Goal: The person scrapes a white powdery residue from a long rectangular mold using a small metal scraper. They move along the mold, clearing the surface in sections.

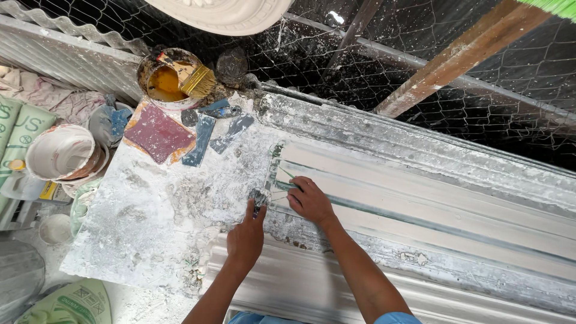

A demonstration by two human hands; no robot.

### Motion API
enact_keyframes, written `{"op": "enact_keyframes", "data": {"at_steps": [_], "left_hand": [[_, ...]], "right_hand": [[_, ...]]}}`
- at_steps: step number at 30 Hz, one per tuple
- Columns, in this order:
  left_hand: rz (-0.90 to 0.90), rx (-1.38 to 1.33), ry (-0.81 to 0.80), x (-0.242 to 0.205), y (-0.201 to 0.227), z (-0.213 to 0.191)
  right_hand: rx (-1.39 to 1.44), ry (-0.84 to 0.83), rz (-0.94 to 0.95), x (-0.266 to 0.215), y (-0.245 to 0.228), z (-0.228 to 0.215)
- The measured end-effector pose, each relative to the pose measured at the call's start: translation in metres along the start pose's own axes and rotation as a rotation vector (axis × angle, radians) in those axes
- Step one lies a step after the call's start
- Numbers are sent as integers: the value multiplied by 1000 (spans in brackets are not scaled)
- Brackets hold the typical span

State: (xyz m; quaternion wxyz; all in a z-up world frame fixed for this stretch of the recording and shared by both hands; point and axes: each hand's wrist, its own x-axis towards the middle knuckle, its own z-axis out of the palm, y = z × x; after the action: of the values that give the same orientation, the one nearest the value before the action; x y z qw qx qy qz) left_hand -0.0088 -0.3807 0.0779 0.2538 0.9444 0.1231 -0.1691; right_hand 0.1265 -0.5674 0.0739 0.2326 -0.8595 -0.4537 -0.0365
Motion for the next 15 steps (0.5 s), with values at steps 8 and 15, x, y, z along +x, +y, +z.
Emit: {"op": "enact_keyframes", "data": {"at_steps": [8,15], "left_hand": [[21,71,-19,-7,0,-9],[79,183,65,-11,-2,-3]], "right_hand": [[6,-1,6,-2,-1,1],[-6,-27,57,-3,-4,1]]}}
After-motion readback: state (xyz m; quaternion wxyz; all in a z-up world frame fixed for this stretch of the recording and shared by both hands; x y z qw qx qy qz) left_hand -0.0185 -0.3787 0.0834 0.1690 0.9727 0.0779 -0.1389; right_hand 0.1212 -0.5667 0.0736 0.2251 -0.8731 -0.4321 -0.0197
